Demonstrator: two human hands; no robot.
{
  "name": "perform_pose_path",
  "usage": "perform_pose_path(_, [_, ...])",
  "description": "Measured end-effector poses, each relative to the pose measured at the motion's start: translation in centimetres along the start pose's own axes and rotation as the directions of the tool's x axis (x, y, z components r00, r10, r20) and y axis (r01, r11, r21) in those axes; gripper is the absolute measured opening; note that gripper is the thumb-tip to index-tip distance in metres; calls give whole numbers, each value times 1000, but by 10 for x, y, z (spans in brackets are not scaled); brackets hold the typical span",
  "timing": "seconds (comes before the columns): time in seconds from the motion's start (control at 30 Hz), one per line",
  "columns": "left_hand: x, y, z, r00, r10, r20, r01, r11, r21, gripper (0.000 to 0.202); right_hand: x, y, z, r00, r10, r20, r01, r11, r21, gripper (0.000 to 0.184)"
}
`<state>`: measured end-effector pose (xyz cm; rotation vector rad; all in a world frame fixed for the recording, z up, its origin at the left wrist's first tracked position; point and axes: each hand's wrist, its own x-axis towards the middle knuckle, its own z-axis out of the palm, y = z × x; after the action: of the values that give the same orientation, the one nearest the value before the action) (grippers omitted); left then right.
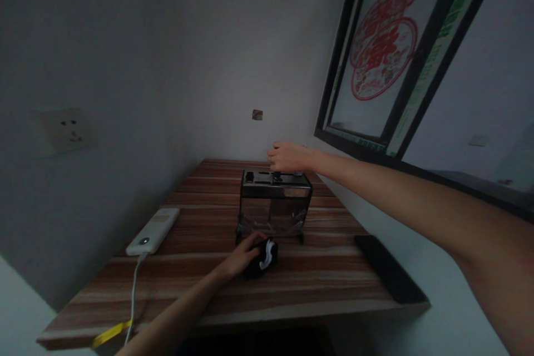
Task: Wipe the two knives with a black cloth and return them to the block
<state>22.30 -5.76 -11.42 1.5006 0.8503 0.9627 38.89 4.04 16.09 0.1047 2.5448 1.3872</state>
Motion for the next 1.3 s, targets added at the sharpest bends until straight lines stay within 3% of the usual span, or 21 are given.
perform_pose_path(0.67, [-2, 7, 3, 1000, 7, 2, -7, 1000, 2, 29, -1, -8, -1, 996, 71, -49, -73, 997, -30, 11])
perform_pose_path(0.8, [-2, 9, 4, 1000, -1, -22, 1, 1000, 3, 28, -5, -11, -14, 989, 114, -97, -120, 991, -53, 13])
perform_pose_path(0.9, [-3, 13, 5, 1000, -8, -24, 8, 1000, -11, 26, -20, -14, -37, 955, 208, -210, -221, 974, -41, 15])
perform_pose_path(0.97, [-4, 15, 5, 999, -23, -37, 22, 999, -29, 26, -38, -22, -56, 883, 338, -326, -349, 937, 24, 17])
perform_pose_path(1.03, [-4, 17, 5, 998, -44, -46, 41, 997, -62, 27, -58, -38, -72, 737, 504, -451, -481, 859, 173, 16])
perform_pose_path(1.13, [-5, 16, 5, 997, -66, -48, 59, 990, -132, 26, -77, -87, -78, 416, 737, -532, -507, 674, 538, 12])
perform_pose_path(1.2, [-5, 14, 5, 993, -90, -79, 72, 976, -207, 29, -74, -133, -66, 176, 882, -438, -420, 470, 776, 11])
perform_pose_path(1.23, [-5, 13, 5, 990, -109, -94, 82, 963, -257, 32, -68, -158, -55, 101, 937, -334, -358, 348, 866, 12])
perform_pose_path(1.27, [-5, 13, 6, 986, -130, -106, 91, 945, -313, 36, -59, -182, -41, 105, 973, -207, -298, 230, 927, 13])
perform_pose_path(1.3, [-5, 12, 7, 984, -144, -108, 95, 925, -369, 38, -50, -204, -26, 159, 984, -84, -241, 122, 963, 13])
